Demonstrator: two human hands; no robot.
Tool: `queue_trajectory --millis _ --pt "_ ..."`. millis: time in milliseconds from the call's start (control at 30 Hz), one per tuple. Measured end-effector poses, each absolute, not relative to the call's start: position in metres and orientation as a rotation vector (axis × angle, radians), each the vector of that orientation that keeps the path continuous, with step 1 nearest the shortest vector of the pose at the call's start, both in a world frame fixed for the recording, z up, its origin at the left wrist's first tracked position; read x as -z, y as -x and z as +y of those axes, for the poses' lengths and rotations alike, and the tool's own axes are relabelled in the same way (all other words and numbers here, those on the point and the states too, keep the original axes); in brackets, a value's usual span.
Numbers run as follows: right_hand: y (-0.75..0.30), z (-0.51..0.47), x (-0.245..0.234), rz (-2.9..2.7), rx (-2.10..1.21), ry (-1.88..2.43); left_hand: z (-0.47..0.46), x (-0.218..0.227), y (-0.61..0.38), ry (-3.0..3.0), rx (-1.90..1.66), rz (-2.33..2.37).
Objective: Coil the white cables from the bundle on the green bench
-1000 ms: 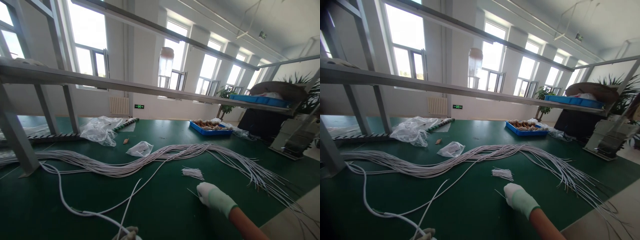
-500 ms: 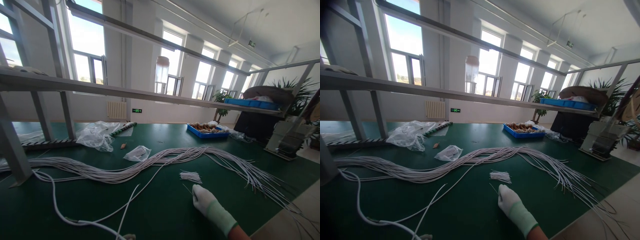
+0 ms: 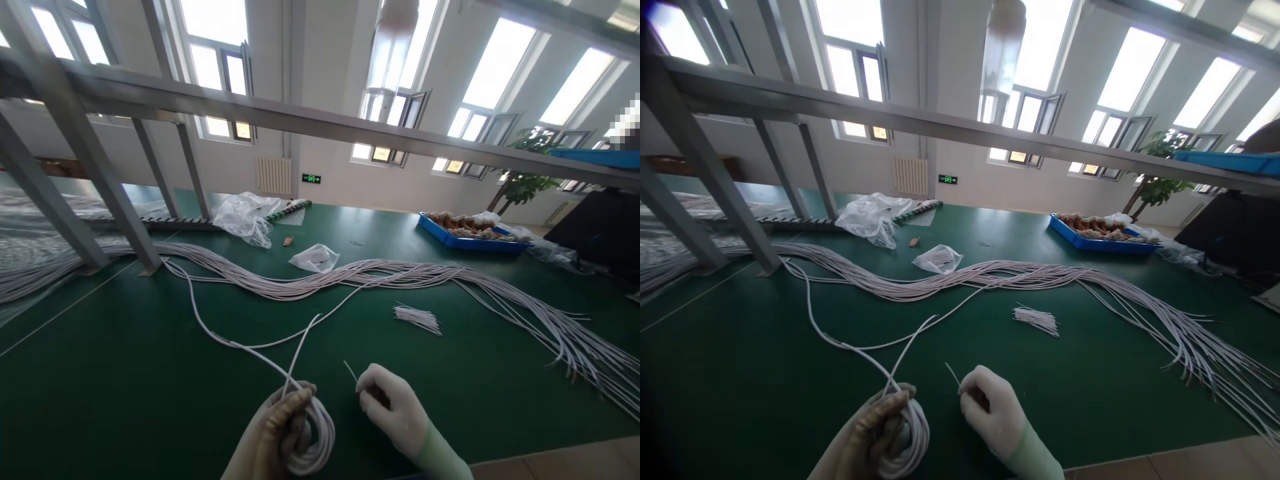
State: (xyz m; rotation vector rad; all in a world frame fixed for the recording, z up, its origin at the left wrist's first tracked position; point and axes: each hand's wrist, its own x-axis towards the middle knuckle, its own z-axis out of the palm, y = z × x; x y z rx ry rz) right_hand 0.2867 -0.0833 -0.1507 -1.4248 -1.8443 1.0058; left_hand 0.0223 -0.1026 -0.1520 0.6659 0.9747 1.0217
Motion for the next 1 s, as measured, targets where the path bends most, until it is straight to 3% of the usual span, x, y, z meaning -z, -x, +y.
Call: queue_trajectory --millis 200,333,833,1000 --pt "-0.276 -0.084 0.153 -2.291 -0.641 1.337 -0.099 0.151 -0.027 -0.428 -0.939 0.995" --pt "-0.270 -0.083 0.153 -2.435 -0.510 1.212 -0.101 0.152 -0.027 -0.581 -0.974 0.920" --pt "-0.235 -0.098 0.137 -1.562 -1.582 0.971 -0.096 0.116 -0.041 -0.392 -0.896 0.850" --pt "-0.226 -0.104 0.140 -1.654 -1.450 1.142 -0.096 0.110 -0.043 -0.440 -0.842 0.768"
